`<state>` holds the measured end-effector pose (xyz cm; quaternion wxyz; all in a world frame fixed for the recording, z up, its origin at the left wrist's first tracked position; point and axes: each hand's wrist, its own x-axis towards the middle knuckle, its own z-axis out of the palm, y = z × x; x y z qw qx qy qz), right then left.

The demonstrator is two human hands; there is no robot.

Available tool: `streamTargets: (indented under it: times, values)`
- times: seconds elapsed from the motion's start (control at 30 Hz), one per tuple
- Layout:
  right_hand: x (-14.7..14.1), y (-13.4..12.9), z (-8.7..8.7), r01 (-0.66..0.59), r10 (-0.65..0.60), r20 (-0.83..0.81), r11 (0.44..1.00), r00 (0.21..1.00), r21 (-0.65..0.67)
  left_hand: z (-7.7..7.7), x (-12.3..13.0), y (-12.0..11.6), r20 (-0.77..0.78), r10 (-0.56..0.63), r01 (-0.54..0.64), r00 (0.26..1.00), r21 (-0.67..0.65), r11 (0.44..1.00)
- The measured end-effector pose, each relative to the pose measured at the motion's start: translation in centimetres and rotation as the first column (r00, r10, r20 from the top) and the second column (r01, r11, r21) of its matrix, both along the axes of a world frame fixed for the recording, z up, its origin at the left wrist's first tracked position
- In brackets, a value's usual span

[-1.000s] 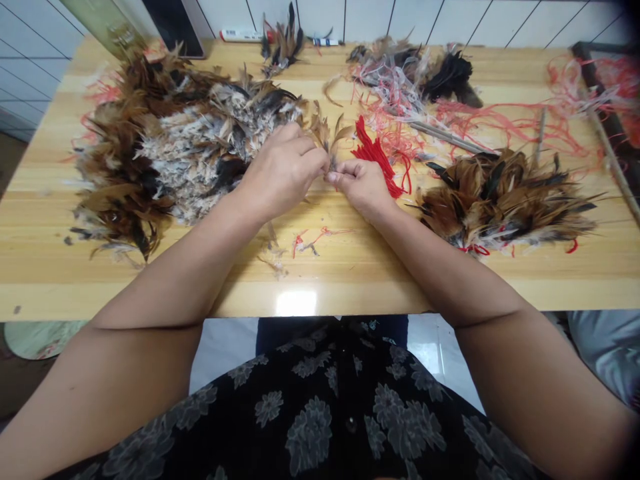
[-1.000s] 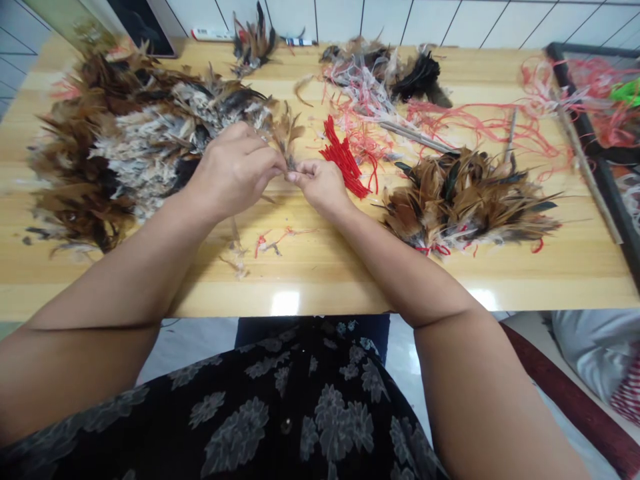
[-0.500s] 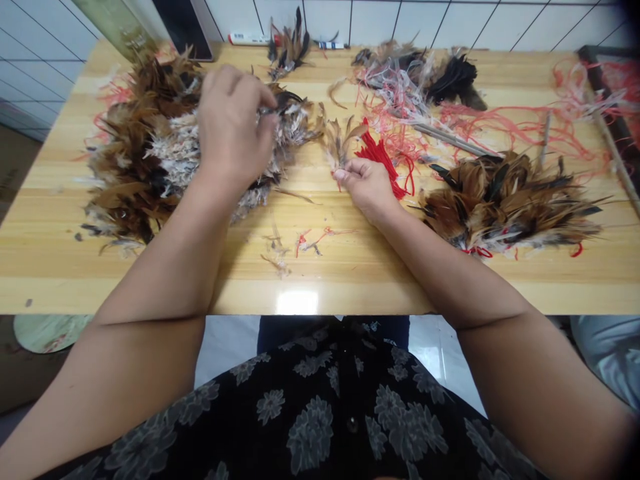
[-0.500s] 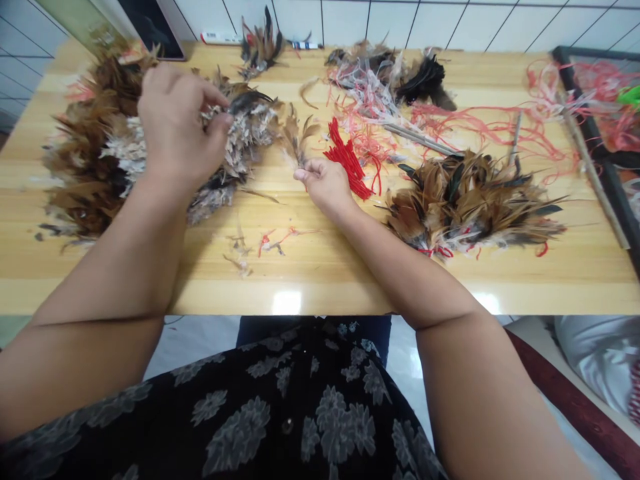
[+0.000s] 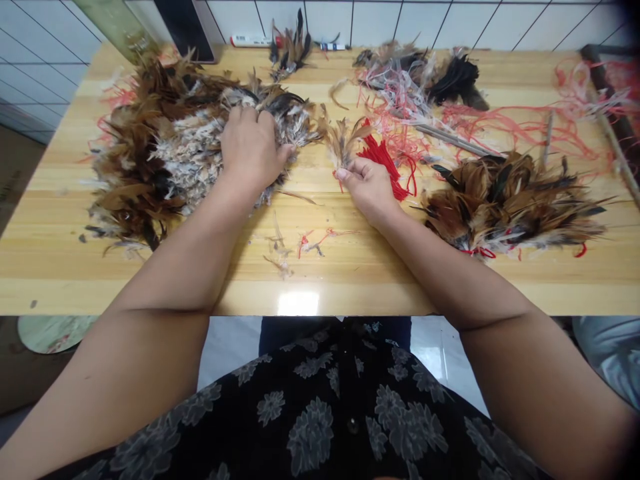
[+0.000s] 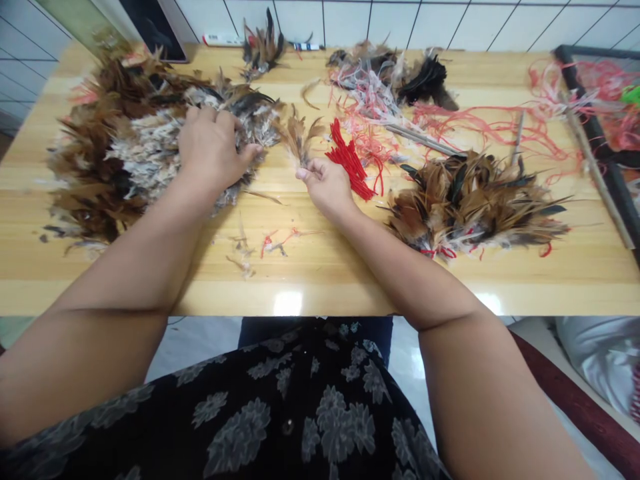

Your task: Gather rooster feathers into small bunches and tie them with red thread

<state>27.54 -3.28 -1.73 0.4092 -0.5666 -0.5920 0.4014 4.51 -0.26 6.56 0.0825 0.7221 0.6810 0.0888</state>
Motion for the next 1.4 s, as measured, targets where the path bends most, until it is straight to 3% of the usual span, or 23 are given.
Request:
streamTargets:
  times: [0.13,0.33,0.53,0.67,0.87,1.0,1.13,1.27,1.4]
  values:
    - [0.2,0.1,-0.8,-0.016,0.015,0.025,0.999,1.0,0.04,0.0,0.5,0.3,0.004,-0.021,0.021,1.0,-0.02,1.0]
    - [0.3,0.3,-1.3,-0.034,0.032,0.026,0.997,0.999,0.071,0.0,-0.3,0.6,-0.107,-0.035,0.036,0.994,0.006,0.999]
    - [0.1,-0.1,-0.3,-0.011,0.011,-0.012,1.0,1.0,0.03,1.4,-1.4,0.2,0.032,-0.005,0.003,0.999,0.071,0.997]
    - [0.2,0.0,-0.3,-0.001,0.002,-0.041,0.999,0.999,0.044,2.5,-1.0,-0.5,0.034,0.027,-0.032,0.999,0.17,0.985]
    - [0.0,0.3,-0.4,-0.002,0.006,-0.083,0.999,0.997,0.045,3.9,0.3,-1.6,-0.141,-0.091,0.069,0.986,-0.155,0.985]
    - [-0.1,0.4,-0.4,0.001,0.002,-0.07,0.999,0.998,0.036,4.2,0.2,-2.1,-0.116,-0.064,0.062,0.991,-0.019,0.998]
    - [0.2,0.4,-0.7,0.0,0.004,-0.061,0.997,0.998,0.075,4.3,0.3,-2.5,-0.066,-0.07,0.076,0.995,0.087,0.993]
    - [0.4,0.5,-1.0,-0.002,0.006,-0.039,0.995,0.999,0.098,3.6,0.7,-2.4,-0.14,-0.114,0.115,0.984,-0.003,0.993]
    - [0.4,0.5,-1.1,-0.015,0.019,-0.038,0.995,0.999,0.096,1.5,0.4,-1.4,-0.124,-0.169,0.164,0.978,-0.052,0.985]
